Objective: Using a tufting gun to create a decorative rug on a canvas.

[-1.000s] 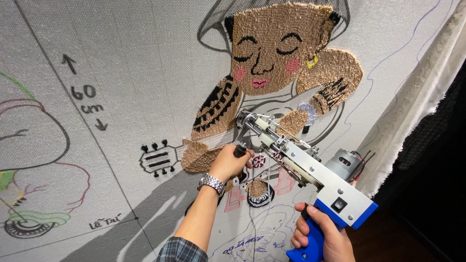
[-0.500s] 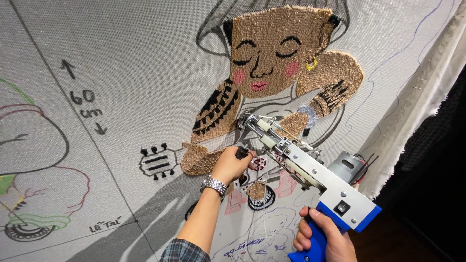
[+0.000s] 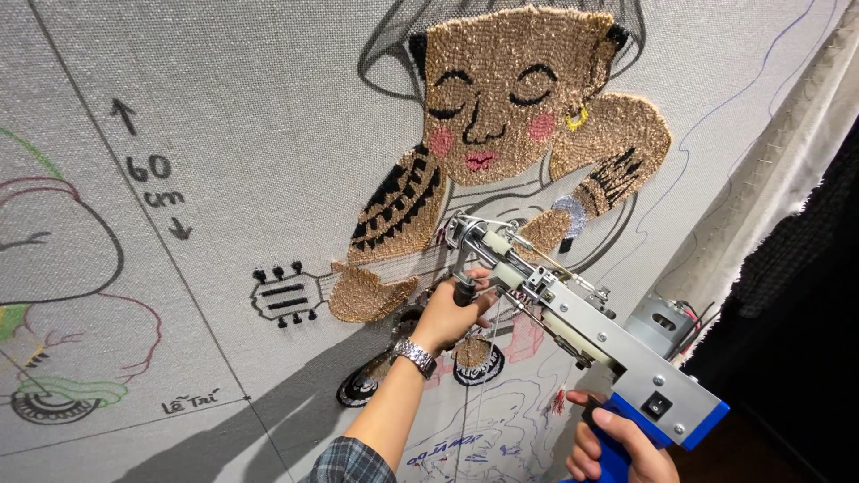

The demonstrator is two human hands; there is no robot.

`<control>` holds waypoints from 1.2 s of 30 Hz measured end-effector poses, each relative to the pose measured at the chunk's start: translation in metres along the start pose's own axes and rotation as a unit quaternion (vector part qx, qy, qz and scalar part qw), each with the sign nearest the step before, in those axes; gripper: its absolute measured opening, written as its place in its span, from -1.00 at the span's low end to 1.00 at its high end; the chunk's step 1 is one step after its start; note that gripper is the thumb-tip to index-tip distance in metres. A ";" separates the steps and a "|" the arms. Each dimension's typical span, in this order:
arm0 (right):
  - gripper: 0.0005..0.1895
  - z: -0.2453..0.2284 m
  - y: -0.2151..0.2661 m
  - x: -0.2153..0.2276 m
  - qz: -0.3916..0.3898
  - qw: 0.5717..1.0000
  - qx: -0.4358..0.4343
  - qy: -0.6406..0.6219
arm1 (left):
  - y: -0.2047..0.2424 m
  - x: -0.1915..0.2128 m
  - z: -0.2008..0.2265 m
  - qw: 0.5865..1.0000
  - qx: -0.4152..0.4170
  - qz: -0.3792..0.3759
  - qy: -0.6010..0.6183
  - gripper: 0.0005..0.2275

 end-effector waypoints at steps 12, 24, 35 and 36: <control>-0.34 -0.021 -0.006 0.095 -0.014 0.997 0.070 0.023 | 0.010 -0.061 -0.005 0.997 0.040 -0.065 -0.006 -0.74; -0.34 -0.047 -0.016 0.114 -0.071 0.993 0.083 0.043 | 0.037 -0.022 0.084 0.980 -0.171 0.063 -0.078 -0.58; -0.35 -0.054 -0.017 0.117 -0.079 0.994 0.060 0.038 | 0.027 0.030 0.120 0.847 -0.178 0.390 -0.314 -0.82; -0.35 -0.053 -0.016 0.117 -0.080 0.994 0.058 0.038 | 0.027 0.029 0.121 0.847 -0.177 0.390 -0.314 -0.82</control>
Point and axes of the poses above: each hand's wrist, its own y-axis away from the middle knuckle, its own x-axis out of the back of the hand, z = x × y, the point moved 6 cm from there along -y, towards the middle knuckle, and after that the axes turned 4 degrees about -x, right-handed, at the moved point
